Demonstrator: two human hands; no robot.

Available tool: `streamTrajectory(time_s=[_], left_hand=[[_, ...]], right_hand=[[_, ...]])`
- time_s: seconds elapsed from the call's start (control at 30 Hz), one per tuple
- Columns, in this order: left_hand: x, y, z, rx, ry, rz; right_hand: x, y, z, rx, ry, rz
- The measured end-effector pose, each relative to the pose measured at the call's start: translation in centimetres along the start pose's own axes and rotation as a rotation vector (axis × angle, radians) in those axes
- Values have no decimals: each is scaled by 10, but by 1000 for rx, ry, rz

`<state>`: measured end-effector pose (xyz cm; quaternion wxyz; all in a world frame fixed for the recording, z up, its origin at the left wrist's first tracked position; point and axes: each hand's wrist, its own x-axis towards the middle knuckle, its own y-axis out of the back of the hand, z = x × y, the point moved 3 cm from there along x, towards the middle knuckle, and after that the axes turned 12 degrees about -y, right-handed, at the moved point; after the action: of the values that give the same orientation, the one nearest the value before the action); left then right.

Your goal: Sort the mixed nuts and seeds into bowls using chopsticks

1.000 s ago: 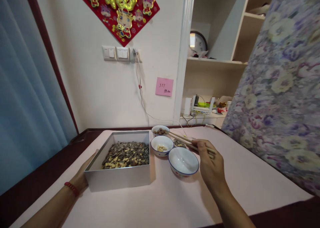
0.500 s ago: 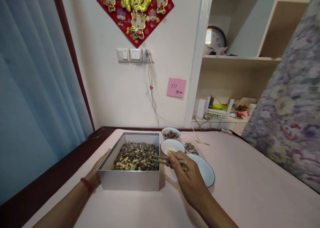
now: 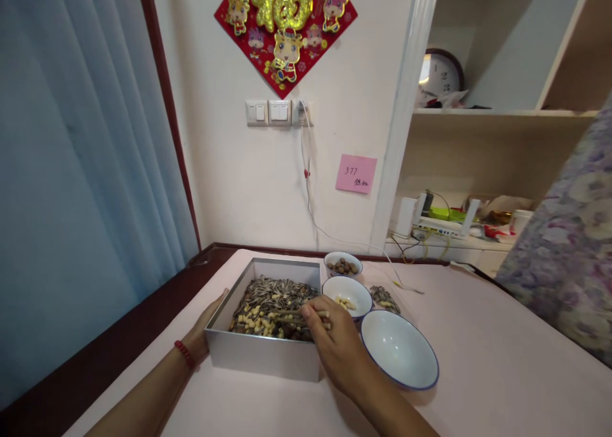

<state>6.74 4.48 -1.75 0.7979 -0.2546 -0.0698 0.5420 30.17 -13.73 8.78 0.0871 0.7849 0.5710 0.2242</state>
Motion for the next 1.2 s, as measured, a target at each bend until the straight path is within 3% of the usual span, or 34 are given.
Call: streamTrajectory(time_s=[0.2, 0.33, 0.43, 0.6, 0.7, 0.8, 0.93, 1.07, 1.2], left_hand=[[-3, -1, 1, -16, -4, -17], [-1, 0, 1, -19, 18, -7], [0, -1, 0, -41, 34, 2], [0, -2, 1, -60, 49, 14], [0, -2, 2, -51, 22, 21], [1, -3, 3, -49, 5, 15], [-2, -8, 6, -66, 15, 22], [-6, -13, 9, -64, -6, 34], [-6, -14, 10, -51, -10, 32]], right_hand=[[11, -9, -1, -20, 12, -5], [10, 7, -7, -7, 12, -6], [5, 39, -9, 30, 0, 65], [-9, 118, -5, 37, -44, 427], [-19, 155, 11, 32, -117, 619], [-25, 175, 36, -30, -193, 718], [-25, 175, 55, -126, -267, 717], [-22, 153, 33, -63, -213, 657], [-11, 112, 12, -73, -162, 379]])
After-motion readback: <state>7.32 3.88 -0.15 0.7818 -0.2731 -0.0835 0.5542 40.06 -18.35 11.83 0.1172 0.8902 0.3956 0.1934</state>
